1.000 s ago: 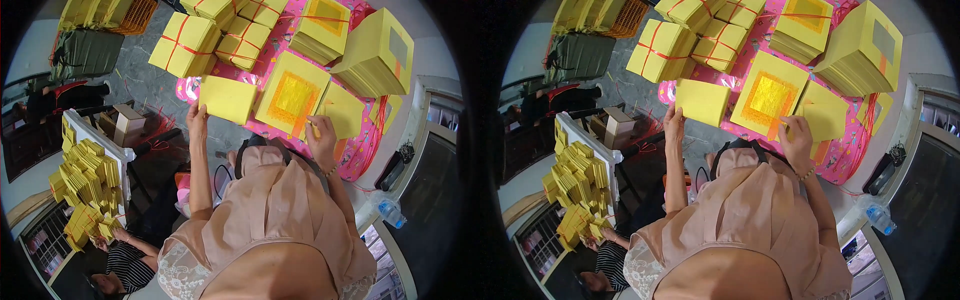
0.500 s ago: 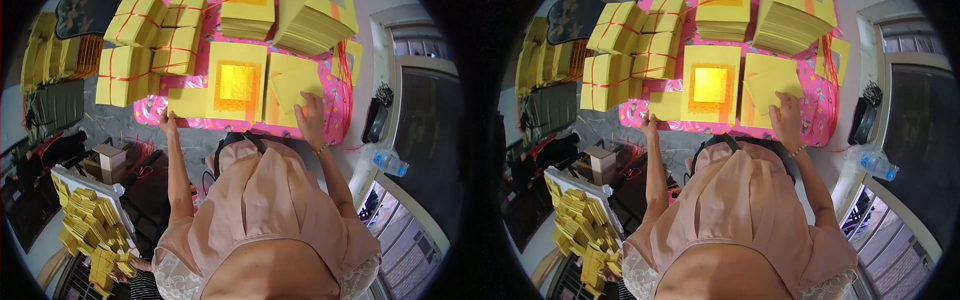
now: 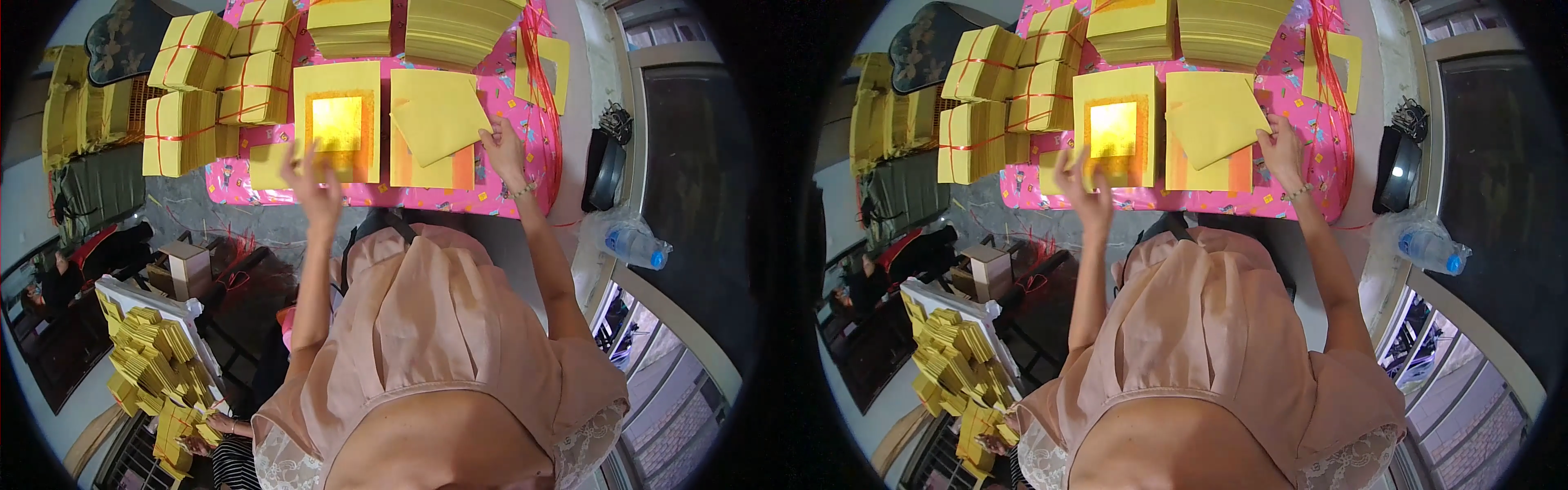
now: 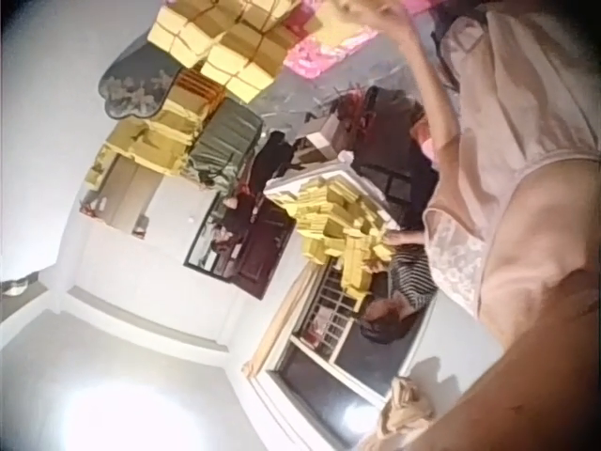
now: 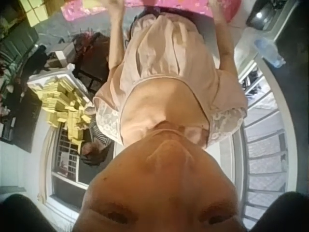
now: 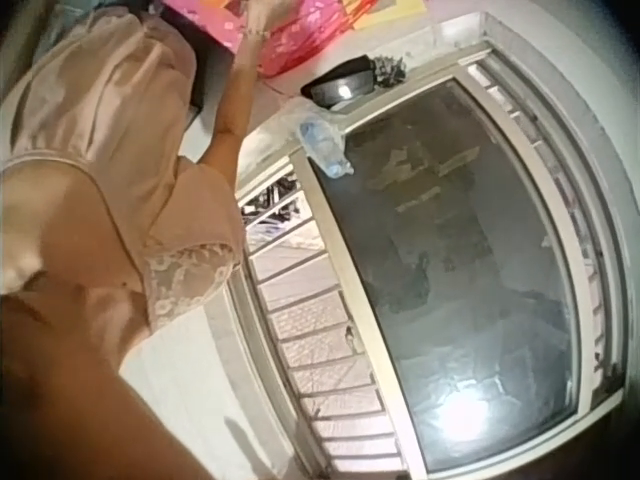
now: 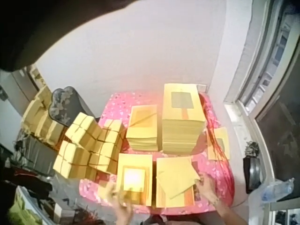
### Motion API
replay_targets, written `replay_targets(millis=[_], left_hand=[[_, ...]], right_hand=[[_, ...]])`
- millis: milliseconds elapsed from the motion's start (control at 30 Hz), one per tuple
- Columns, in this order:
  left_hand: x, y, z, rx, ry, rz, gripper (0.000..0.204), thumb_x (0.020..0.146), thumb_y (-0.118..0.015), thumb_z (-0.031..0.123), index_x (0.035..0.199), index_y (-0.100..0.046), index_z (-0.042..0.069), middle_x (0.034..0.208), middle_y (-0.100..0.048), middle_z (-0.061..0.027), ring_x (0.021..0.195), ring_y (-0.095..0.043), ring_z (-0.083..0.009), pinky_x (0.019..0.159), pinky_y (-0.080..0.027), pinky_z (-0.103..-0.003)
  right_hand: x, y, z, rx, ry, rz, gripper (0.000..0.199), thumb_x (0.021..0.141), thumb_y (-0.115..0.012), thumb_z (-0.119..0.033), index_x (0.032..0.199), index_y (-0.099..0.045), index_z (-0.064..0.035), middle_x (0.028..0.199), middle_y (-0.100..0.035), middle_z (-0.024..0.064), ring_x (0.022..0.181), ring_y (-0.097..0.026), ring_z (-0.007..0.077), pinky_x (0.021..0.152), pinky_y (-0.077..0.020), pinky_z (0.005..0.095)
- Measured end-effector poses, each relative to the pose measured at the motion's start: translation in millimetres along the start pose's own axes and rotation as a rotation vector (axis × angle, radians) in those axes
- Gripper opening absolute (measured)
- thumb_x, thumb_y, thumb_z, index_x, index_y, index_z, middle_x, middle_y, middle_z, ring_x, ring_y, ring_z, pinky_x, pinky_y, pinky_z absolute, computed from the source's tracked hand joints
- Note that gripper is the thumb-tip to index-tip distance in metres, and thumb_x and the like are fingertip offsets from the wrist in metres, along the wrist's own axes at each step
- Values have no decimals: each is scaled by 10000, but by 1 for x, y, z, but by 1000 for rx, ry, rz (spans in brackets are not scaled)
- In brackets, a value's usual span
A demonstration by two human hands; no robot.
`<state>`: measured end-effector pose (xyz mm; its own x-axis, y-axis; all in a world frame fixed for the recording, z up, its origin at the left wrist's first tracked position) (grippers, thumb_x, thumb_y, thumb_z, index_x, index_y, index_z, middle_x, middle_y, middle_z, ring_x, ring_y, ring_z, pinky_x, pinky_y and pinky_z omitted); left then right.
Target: Stacking and tying bundles of joss paper with red ribbons.
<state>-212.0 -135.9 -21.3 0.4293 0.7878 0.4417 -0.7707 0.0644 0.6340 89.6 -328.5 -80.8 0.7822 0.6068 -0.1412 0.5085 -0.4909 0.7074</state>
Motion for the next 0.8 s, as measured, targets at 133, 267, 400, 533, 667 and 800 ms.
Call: replay_targets(millis=[133, 267, 400, 533, 667, 800], left_hand=[[-26, -41, 61, -177, -141, -280, 503, 779, -651, -7, 1260, -604, 131, 1305, -457, -229, 1229, -429, -388, 1021, -369, -457], [-39, -62, 76, -271, -167, -438, 491, 781, -712, 72, 1256, -597, 120, 1295, -479, -209, 1200, -455, -383, 999, -402, -464], [-36, -59, 82, -171, -249, -573, 552, 770, -773, 186, 1279, -571, 117, 1289, -487, -197, 1178, -470, -385, 997, -408, -463], [-37, -60, 77, -168, -227, -670, 529, 772, -765, 140, 1264, -573, 108, 1261, -497, -189, 1160, -480, -381, 975, -430, -455], [-37, -62, 73, -153, -223, -700, 517, 761, -764, 110, 1245, -583, 105, 1239, -511, -186, 1148, -489, -376, 960, -443, -445], [-32, -67, 79, -138, -269, -750, 485, 758, -749, 88, 1217, -591, 92, 1201, -535, -179, 1111, -510, -365, 944, -452, -430]], right_hand=[[2, 1, -2, 392, -54, -141, 296, 958, -585, -130, 1217, -532, 3, 1042, -649, 92, 869, -631, 131, 727, -538, 281], [-3, 30, 8, 897, -141, -146, 201, 984, -546, -113, 1173, -524, -48, 1053, -614, 42, 867, -597, 107, 714, -518, 284], [-15, 50, 71, 1105, -291, 183, 193, 991, -513, -109, 1166, -502, -27, 1083, -605, 86, 841, -614, 136, 723, -515, 284], [-45, 36, 157, 901, -454, 248, 201, 986, -523, -117, 1165, -504, -28, 1059, -599, 86, 825, -605, 129, 687, -515, 273], [-65, 13, 181, 755, -526, 250, 191, 972, -545, -114, 1134, -504, -22, 954, -595, 68, 702, -580, 111, 604, -513, 248], [-65, -7, 193, 622, -469, 291, 185, 967, -551, -118, 1111, -501, -14, 860, -600, 72, 624, -572, 127, 561, -499, 276]])
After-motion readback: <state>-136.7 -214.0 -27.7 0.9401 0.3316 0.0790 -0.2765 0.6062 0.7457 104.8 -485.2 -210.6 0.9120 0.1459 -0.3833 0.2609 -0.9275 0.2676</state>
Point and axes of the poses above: each hand's wrist, its own x-axis towards the middle knuckle, its own y-axis out of the back of the hand, z = x × y, the point moved 2 cm from there along x, towards the middle knuckle
